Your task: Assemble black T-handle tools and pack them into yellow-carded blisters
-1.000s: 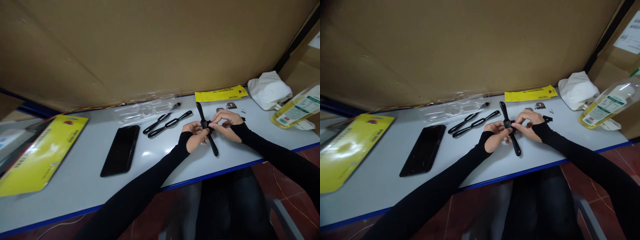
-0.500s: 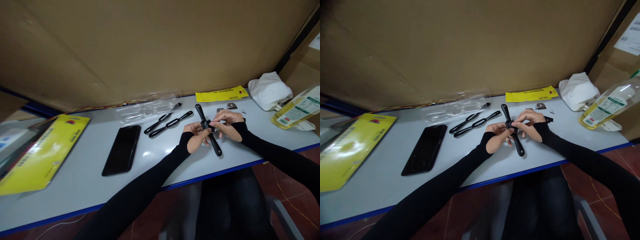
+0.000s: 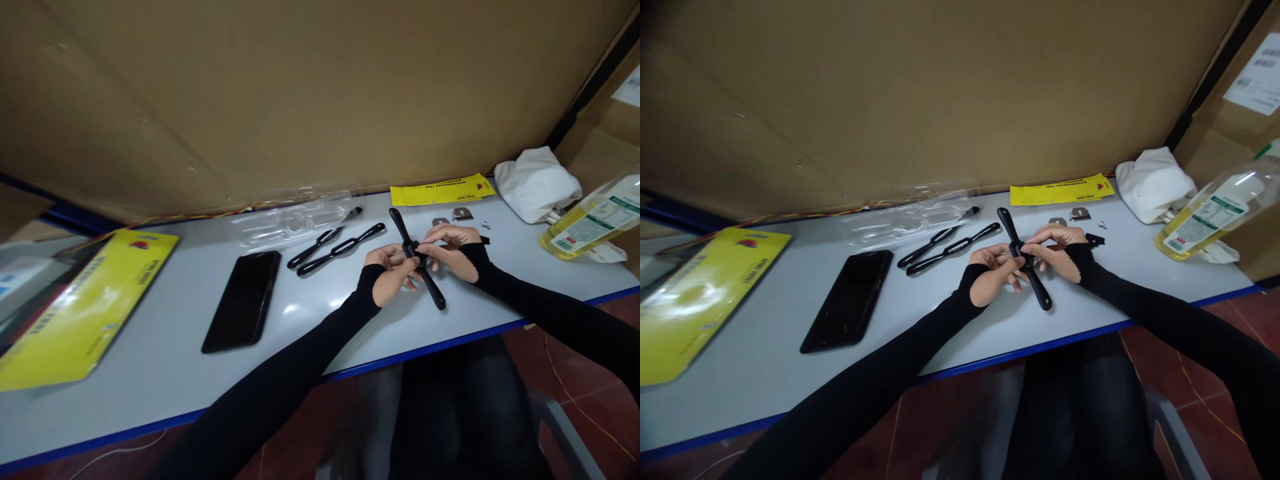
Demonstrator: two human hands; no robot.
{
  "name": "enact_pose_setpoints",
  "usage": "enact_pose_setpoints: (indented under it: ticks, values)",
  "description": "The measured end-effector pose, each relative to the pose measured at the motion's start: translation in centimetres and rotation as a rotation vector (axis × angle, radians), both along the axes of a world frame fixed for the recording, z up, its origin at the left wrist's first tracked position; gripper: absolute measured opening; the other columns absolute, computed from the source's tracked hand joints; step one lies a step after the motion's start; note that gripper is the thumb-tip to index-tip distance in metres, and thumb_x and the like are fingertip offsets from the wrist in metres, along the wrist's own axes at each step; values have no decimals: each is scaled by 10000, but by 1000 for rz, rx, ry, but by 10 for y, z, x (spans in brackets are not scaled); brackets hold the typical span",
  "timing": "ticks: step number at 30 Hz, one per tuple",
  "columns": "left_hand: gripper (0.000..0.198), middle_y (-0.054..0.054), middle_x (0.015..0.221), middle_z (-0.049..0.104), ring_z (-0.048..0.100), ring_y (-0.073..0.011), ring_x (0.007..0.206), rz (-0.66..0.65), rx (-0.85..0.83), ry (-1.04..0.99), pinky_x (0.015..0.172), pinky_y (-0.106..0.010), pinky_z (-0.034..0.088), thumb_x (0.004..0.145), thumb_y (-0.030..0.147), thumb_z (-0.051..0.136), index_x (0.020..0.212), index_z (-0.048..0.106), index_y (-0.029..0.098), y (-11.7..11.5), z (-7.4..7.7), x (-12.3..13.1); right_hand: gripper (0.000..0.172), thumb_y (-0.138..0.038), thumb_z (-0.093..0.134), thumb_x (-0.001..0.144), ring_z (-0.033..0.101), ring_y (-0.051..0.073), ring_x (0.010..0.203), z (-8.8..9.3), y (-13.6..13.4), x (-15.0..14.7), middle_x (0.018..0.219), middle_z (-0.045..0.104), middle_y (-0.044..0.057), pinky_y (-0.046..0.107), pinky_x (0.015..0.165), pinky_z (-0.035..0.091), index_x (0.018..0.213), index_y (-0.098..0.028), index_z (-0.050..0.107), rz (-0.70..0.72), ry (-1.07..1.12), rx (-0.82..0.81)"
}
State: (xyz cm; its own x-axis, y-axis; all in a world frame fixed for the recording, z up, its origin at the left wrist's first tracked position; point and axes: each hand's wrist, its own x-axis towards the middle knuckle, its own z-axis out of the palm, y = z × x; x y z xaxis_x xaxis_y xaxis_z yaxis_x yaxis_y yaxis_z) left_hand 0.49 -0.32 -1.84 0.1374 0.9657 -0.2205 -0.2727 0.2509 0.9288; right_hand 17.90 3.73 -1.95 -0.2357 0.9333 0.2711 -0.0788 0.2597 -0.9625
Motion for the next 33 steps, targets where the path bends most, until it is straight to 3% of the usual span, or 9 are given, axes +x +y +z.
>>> enact_pose_setpoints:
  ticks: [6, 14, 21, 24, 29, 33]
  values:
    - [337, -57, 683, 751, 718, -195, 519, -25, 34, 5, 361, -231, 522, 678, 175, 877, 936, 668, 115, -1, -1, -1, 341, -452, 1020, 631, 624, 104, 549, 0, -5, 1, 904, 697, 43, 266, 408, 582, 786, -205, 842, 0, -49, 79]
    - [385, -53, 682, 751, 728, -204, 520, -2, 38, 4, 391, -248, 551, 682, 173, 890, 975, 645, 122, -1, -2, -1, 283, -415, 980, 717, 640, 123, 610, -4, -3, 2, 863, 695, 35, 246, 420, 568, 787, -202, 808, 5, -87, 120]
    - [423, -57, 707, 755, 735, -209, 527, 34, 28, -4, 390, -245, 545, 677, 221, 918, 969, 623, 140, 0, -4, 0, 380, -524, 928, 761, 623, 152, 682, -4, -3, 4, 885, 674, 53, 236, 406, 499, 767, -200, 729, -15, -184, 121]
    - [454, -37, 687, 738, 737, -214, 529, 44, 32, -4, 380, -243, 537, 671, 264, 937, 956, 599, 158, 1, -6, 0, 354, -518, 899, 806, 613, 155, 736, -4, -2, 7, 909, 664, 60, 235, 466, 468, 789, -203, 739, -39, -276, 202]
    - [505, -18, 705, 736, 720, -193, 502, 51, 41, 3, 368, -236, 525, 646, 306, 966, 954, 592, 163, 1, -6, 1, 291, -485, 851, 876, 541, 125, 641, -4, -6, 9, 922, 637, 52, 260, 471, 427, 842, -210, 759, -60, -391, 328]
    - [472, -17, 703, 739, 719, -191, 498, 57, 44, -3, 368, -240, 529, 671, 278, 942, 968, 594, 159, 1, -6, 1, 166, -403, 734, 988, 585, 150, 702, -2, -7, 11, 975, 669, 61, 267, 502, 440, 1013, -259, 813, -43, -482, 474]
